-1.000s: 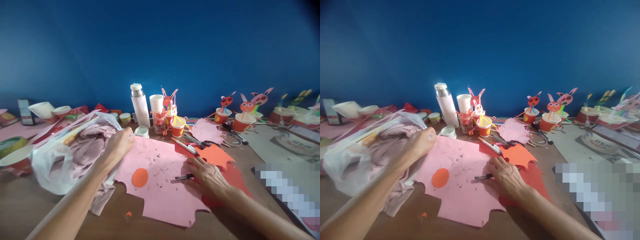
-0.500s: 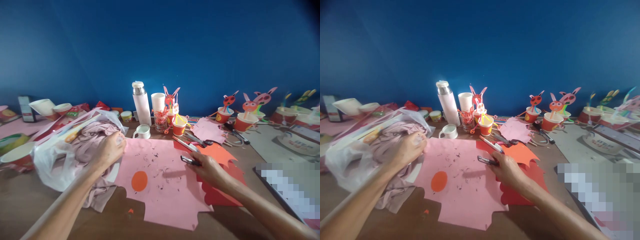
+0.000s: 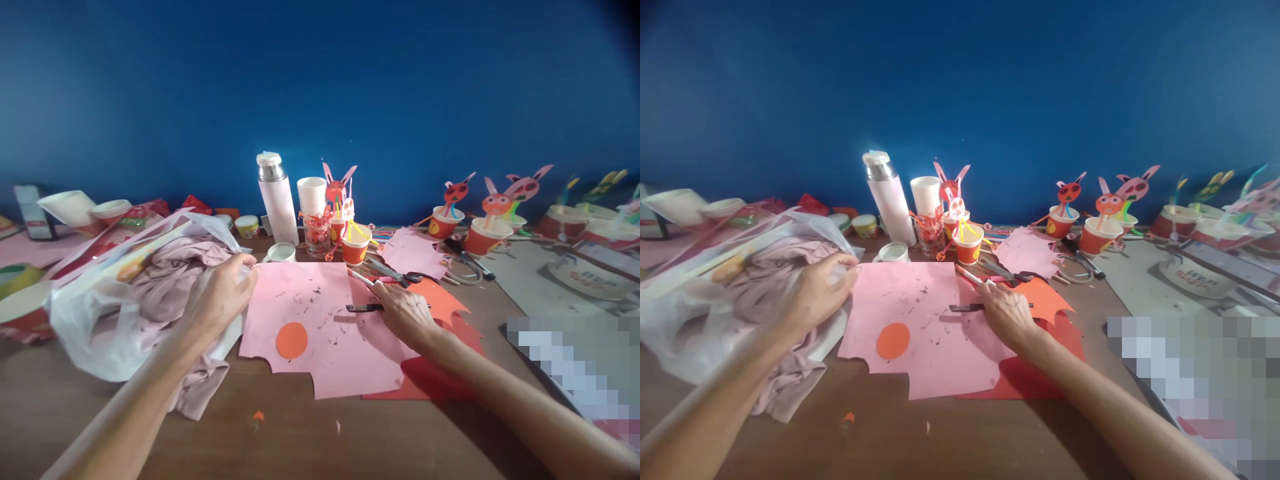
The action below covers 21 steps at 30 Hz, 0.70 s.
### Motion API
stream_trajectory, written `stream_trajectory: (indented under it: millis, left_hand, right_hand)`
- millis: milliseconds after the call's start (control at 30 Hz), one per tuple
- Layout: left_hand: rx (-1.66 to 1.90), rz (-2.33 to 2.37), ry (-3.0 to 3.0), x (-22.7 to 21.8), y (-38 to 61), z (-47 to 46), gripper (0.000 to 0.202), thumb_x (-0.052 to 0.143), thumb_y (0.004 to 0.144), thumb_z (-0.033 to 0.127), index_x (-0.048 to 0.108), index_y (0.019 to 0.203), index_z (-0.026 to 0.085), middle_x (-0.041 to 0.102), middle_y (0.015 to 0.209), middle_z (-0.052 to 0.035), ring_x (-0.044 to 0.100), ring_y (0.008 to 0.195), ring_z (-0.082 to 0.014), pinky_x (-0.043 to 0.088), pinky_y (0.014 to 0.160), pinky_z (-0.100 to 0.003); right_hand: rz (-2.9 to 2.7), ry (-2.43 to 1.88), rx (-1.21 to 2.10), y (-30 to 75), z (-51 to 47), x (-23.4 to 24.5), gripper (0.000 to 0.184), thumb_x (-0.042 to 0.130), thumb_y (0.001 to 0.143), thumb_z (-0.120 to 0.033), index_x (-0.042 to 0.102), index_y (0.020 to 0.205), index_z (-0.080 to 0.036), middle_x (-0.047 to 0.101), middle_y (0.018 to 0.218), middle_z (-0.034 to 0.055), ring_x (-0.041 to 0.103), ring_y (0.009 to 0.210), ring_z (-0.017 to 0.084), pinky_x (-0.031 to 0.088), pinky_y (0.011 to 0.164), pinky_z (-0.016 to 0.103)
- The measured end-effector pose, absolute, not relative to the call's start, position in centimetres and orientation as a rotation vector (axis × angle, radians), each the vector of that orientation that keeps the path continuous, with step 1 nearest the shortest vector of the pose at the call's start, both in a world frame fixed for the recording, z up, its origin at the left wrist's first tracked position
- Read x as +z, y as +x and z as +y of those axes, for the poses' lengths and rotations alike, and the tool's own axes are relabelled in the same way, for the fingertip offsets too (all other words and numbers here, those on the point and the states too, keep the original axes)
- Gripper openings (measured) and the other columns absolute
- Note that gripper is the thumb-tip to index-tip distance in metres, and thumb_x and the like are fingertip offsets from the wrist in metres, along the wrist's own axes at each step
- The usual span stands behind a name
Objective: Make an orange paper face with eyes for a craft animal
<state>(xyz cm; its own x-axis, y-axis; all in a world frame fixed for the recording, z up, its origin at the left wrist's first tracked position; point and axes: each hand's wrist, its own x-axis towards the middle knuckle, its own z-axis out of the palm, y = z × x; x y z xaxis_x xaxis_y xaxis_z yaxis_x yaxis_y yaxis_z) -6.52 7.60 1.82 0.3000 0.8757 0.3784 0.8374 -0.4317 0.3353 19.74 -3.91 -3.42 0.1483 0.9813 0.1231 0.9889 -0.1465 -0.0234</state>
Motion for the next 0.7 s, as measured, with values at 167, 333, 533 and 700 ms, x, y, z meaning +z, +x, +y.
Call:
stream_trajectory:
  millis: [167,333,533,700]
  left_hand:
    - [1.068,1.466,2.627,2.1,-6.3,6.3,0.026,0.043,0.083,0.032,0.055,0.1,0.016,0.062,0.103,-0.0094,0.058,0.094,-0.0229,0.044,0.082,-0.034]
    - [1.265,1.434,2.594,2.4,-5.8,5.8,0.027,0.044,0.084,0.039,0.055,0.096,0.018,0.065,0.092,-0.0063,0.061,0.084,-0.0197,0.046,0.075,-0.03]
    - [1.209,1.358,2.428,3.4,-4.7,3.3,0.017,0.049,0.083,0.034,0.053,0.093,0.02,0.066,0.083,-0.0012,0.062,0.082,-0.0155,0.046,0.074,-0.025]
    - [0.946,1.061,2.147,2.5,-2.7,0.3,0.02,0.05,0.082,0.038,0.054,0.09,0.021,0.065,0.069,0.0004,0.062,0.056,-0.0133,0.046,0.051,-0.022]
  right_hand:
    - [-1.988,-2.233,-0.196,20.9,-4.2,-3.1,0.035,0.043,0.075,-0.008,0.055,0.107,-0.019,0.063,0.102,0.0088,0.057,0.087,0.021,0.029,0.045,0.023]
    - [-2.014,-2.139,-0.202,21.5,-6.8,-2.6,0.032,0.051,0.076,-0.02,0.056,0.108,-0.02,0.063,0.099,0.0076,0.057,0.08,0.02,0.032,0.046,0.024]
    - [-2.397,-1.67,0.054,20.3,-9.6,-3.3,0.029,0.055,0.071,-0.014,0.061,0.098,-0.022,0.064,0.098,0.0039,0.054,0.089,0.019,0.042,0.06,0.026]
    - [-2.258,-1.846,0.021,19.5,-8.7,-3.7,0.022,0.052,0.073,-0.014,0.062,0.092,-0.019,0.063,0.099,0.0062,0.053,0.088,0.021,0.044,0.063,0.028]
